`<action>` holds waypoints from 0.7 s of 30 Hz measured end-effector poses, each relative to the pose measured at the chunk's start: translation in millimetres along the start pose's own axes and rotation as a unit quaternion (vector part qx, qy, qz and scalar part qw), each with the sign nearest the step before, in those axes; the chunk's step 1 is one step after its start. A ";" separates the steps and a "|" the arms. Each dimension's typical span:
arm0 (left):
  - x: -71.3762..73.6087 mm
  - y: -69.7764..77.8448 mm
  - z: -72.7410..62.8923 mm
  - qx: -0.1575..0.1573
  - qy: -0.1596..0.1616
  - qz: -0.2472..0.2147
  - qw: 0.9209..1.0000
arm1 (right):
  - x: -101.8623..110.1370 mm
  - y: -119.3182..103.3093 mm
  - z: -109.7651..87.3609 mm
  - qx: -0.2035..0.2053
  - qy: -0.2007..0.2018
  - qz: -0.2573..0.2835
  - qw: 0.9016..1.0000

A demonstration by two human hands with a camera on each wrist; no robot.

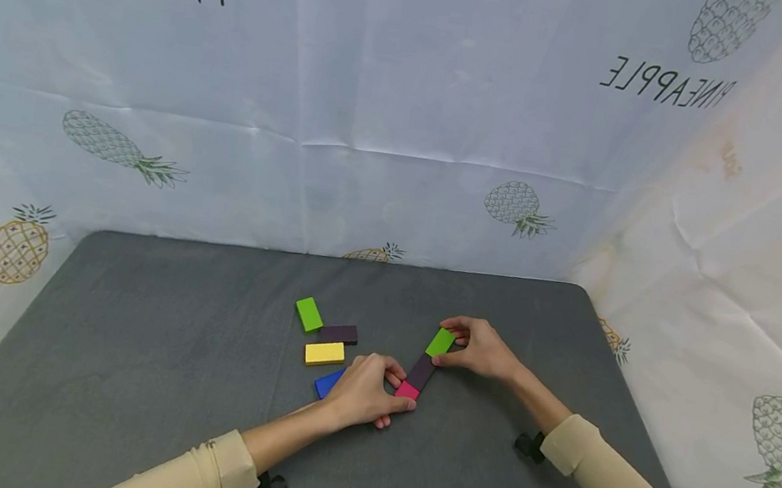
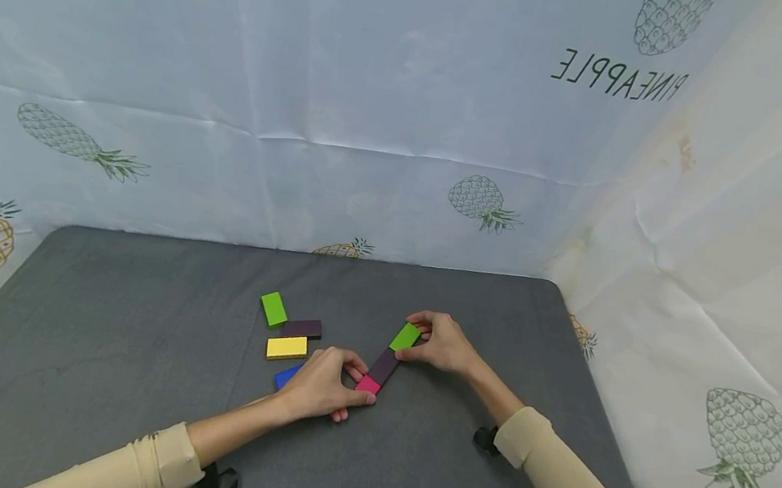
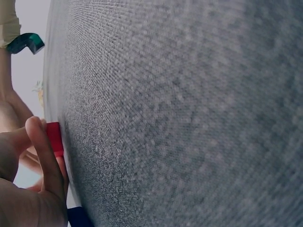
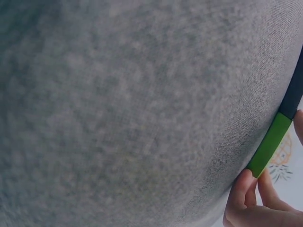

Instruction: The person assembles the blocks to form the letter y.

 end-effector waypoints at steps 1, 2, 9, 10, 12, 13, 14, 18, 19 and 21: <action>0.0 0.0 0.0 0.000 0.000 0.000 1.000 | 0.0 -0.1 -0.4 0.001 0.000 -0.001 1.000; -0.1 0.0 0.1 0.001 0.000 0.001 1.000 | -0.1 0.0 -0.5 0.001 0.000 -0.001 1.000; 0.0 1.5 -0.3 0.000 0.001 0.005 1.000 | -0.1 -0.4 -0.3 -0.001 0.001 0.003 1.000; 0.0 1.7 -0.5 -0.001 0.001 0.007 1.000 | 0.1 -0.8 -0.6 -0.001 0.001 0.004 1.000; -0.2 2.4 -0.6 0.000 0.002 0.011 1.000 | 0.5 -1.5 -1.1 -0.001 0.001 0.005 1.000; -0.3 2.7 -0.7 0.001 0.002 0.012 1.000 | 0.7 -1.9 -1.4 -0.001 0.001 0.004 1.000; -0.4 2.9 -0.8 0.001 0.002 0.012 1.000 | 0.8 -2.2 -1.5 0.000 0.001 0.003 1.000; -0.3 3.0 -1.9 0.001 0.001 0.009 1.000 | 0.8 -2.5 -1.4 0.000 0.002 -0.001 1.000; -0.2 3.0 -2.1 0.001 0.001 0.008 1.000 | 0.9 -2.7 -1.6 0.000 0.002 -0.002 1.000; 0.1 3.0 -2.4 0.000 0.001 0.006 1.000 | 1.3 -3.1 -1.6 0.001 0.003 -0.002 1.000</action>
Point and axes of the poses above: each hand's wrist, its own z-axis towards the middle knuckle, its own x-axis out of the back of the hand, y = z × x, the point moved 6 cm from there along z, towards the middle knuckle, and after that the axes turned 15 degrees about -z, right-handed, at the moved point
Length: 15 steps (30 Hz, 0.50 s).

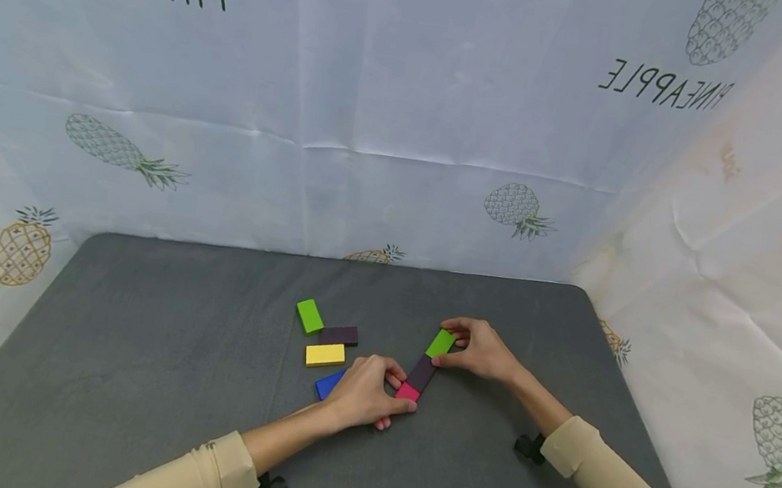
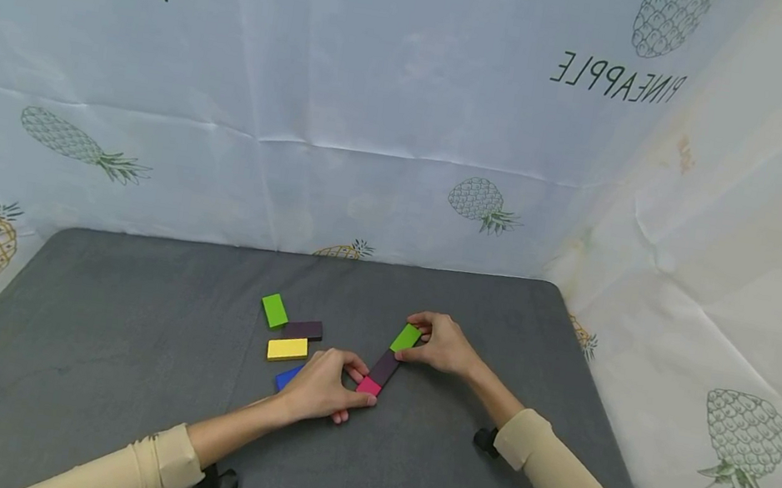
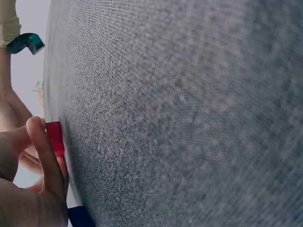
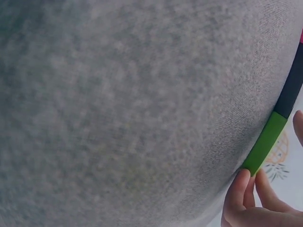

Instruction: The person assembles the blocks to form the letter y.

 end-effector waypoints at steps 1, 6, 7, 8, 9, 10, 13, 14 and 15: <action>0.1 0.0 0.0 0.000 0.000 -0.001 1.000 | 0.4 -0.2 -0.2 0.001 0.001 0.000 1.000; 1.1 0.1 -0.5 0.000 0.000 -0.005 1.000 | 2.7 -1.1 -1.2 0.001 0.010 -0.002 1.000; 1.5 0.0 -0.8 0.000 -0.001 -0.006 1.000 | 3.2 -1.6 -1.9 0.000 0.012 -0.002 1.000; 2.1 -0.1 -1.0 0.000 0.000 -0.008 1.000 | 3.7 -2.0 -2.4 -0.001 0.014 -0.002 1.000; 2.9 0.1 -1.3 -0.002 0.000 -0.010 1.000 | 4.3 -2.5 -3.3 -0.002 0.017 -0.002 1.000; 3.8 0.4 -1.6 -0.004 0.000 -0.011 1.000 | 4.7 -3.2 -4.2 -0.004 0.018 0.000 1.000; 7.7 2.0 -1.7 -0.008 -0.002 -0.016 1.000 | 6.4 -6.7 -7.4 0.001 0.026 -0.003 1.000; 9.5 2.6 -1.7 -0.009 -0.003 -0.018 1.000 | 6.8 -8.4 -8.4 0.003 0.028 -0.003 1.000; 11.7 3.6 -1.8 -0.011 -0.004 -0.018 1.000 | 7.1 -10.3 -9.6 0.005 0.031 -0.003 1.000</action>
Point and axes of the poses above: each hand's wrist, its own z-axis towards the middle knuckle, its own x-axis out of the back of the hand, y = z × x, the point moved 6 cm from there along z, towards the middle knuckle, and after that the axes turned 15 degrees about -z, right-handed, at the moved point
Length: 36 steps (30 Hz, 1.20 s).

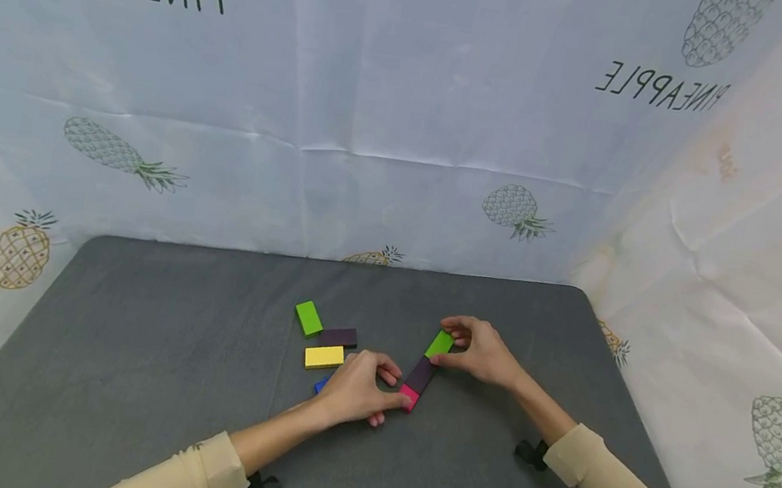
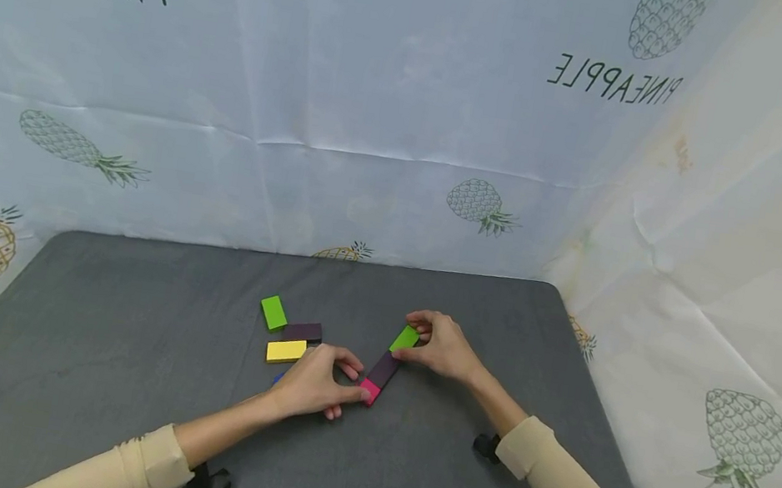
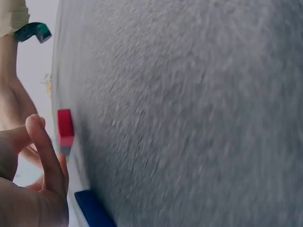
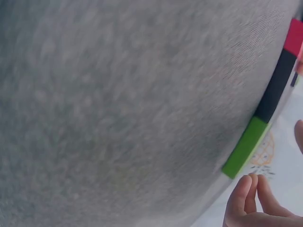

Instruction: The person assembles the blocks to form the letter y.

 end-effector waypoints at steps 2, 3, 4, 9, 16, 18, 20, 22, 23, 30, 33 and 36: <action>4.8 2.2 -0.1 -0.003 -0.001 0.002 1.000 | 0.2 -4.3 -2.5 0.006 0.003 0.003 1.000; 7.8 3.7 -0.1 -0.005 0.000 0.004 1.000 | 0.0 -6.8 -3.7 0.010 0.003 0.004 1.000; 11.3 5.1 0.0 -0.008 0.004 0.007 1.000 | -0.5 -9.2 -4.7 0.013 0.003 0.005 1.000; 32.5 12.3 0.0 -0.023 0.031 0.019 0.999 | -4.4 -20.9 -9.3 0.025 -0.003 0.007 1.000; 63.0 15.7 0.1 -0.037 0.044 0.043 0.997 | -11.4 -35.0 -16.8 0.046 -0.020 0.023 0.998; 72.6 14.7 1.0 -0.040 0.049 0.055 0.996 | -14.0 -38.2 -18.9 0.055 -0.026 0.029 0.998; 82.4 12.9 2.5 -0.045 0.059 0.071 0.995 | -16.7 -40.2 -20.6 0.061 -0.029 0.033 0.997; 91.8 10.2 4.2 -0.049 0.075 0.090 0.992 | -19.7 -41.1 -21.6 0.064 -0.032 0.036 0.997; 95.6 8.6 5.1 -0.050 0.082 0.099 0.990 | -21.1 -41.3 -22.0 0.064 -0.034 0.037 0.997; 106.4 -1.8 10.4 -0.039 0.105 0.131 0.985 | -30.6 -43.4 -24.5 0.065 -0.045 0.044 0.996; 105.7 -4.6 12.7 -0.034 0.108 0.136 0.984 | -33.1 -43.9 -25.8 0.068 -0.048 0.046 0.995; 104.9 -5.8 15.3 -0.032 0.110 0.146 0.983 | -34.6 -43.5 -26.5 0.070 -0.049 0.046 0.995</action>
Point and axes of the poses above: each hand's wrist, its own z-axis towards the middle knuckle, its own x-axis out of the back of the hand, y = z × x, the point moved 6 cm from there along z, towards the middle knuckle, and after that the axes turned 15 degrees about -z, right-handed, at the moved point
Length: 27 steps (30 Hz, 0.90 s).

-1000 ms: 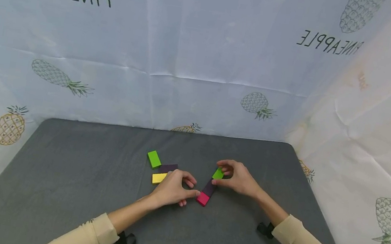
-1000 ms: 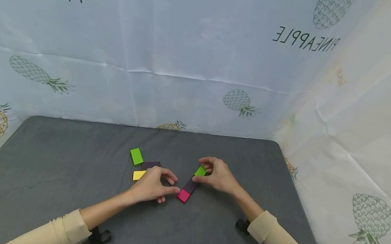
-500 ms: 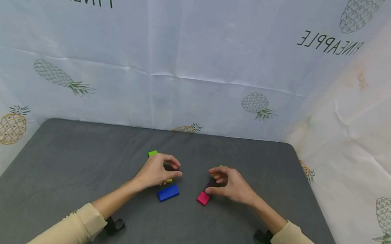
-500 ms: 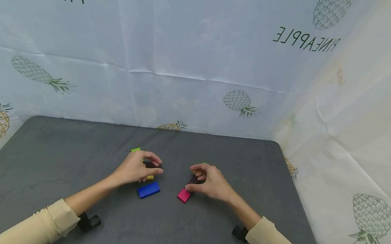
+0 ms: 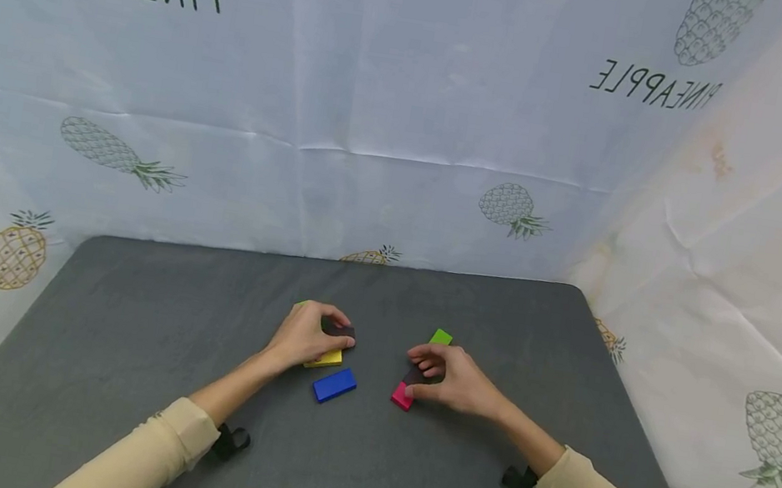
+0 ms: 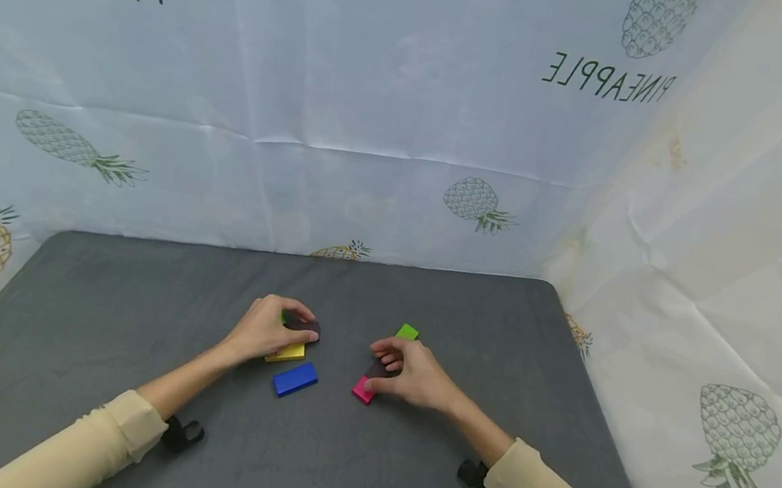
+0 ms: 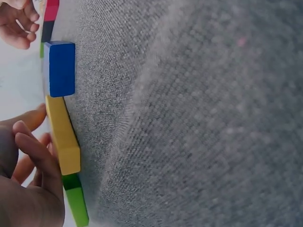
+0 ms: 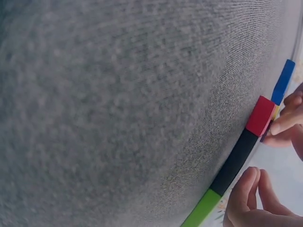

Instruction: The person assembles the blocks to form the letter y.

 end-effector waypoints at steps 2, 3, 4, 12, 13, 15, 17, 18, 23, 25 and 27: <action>-0.2 0.0 1.1 0.001 -0.001 0.007 1.000 | -0.8 0.3 0.0 0.001 0.001 -0.001 1.000; -0.1 0.1 1.5 0.002 -0.003 0.010 1.000 | -1.1 0.6 0.0 0.001 0.001 -0.001 1.000; -0.2 0.2 1.8 0.001 -0.006 0.012 1.000 | -1.3 0.9 0.0 0.000 0.001 -0.001 1.000; -0.5 4.1 3.6 0.008 -0.031 0.014 0.999 | -3.1 3.2 0.9 -0.004 -0.006 0.003 1.000; -0.9 4.2 3.8 0.009 -0.033 0.013 0.999 | -3.3 3.4 1.2 -0.005 -0.006 0.002 1.000; -1.8 3.9 4.3 0.010 -0.036 0.012 0.999 | -3.6 4.0 1.4 -0.007 -0.007 0.002 1.000; -2.5 3.4 4.7 0.011 -0.036 0.011 0.999 | -3.6 4.5 1.6 -0.008 -0.007 0.003 1.000; -2.9 3.1 4.9 0.012 -0.037 0.010 0.999 | -3.7 4.8 1.6 -0.009 -0.008 0.003 1.000; -3.6 1.9 5.2 0.009 -0.039 0.001 0.999 | -3.8 4.9 1.5 -0.006 -0.008 0.004 1.000; -3.8 2.4 5.5 -0.002 -0.036 0.008 0.999 | -3.7 4.9 1.3 -0.006 -0.008 0.004 1.000; -4.0 4.0 5.9 -0.019 -0.029 0.022 0.999 | -3.7 5.0 1.2 -0.007 -0.008 0.005 1.000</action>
Point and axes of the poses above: each hand's wrist, its own z-axis towards the middle knuckle, its own x-axis out of the back of the hand, y = z × x, the point moved 6 cm from there along z, towards the middle knuckle, and after that the axes turned 15 degrees about -z, right-handed, at the moved point
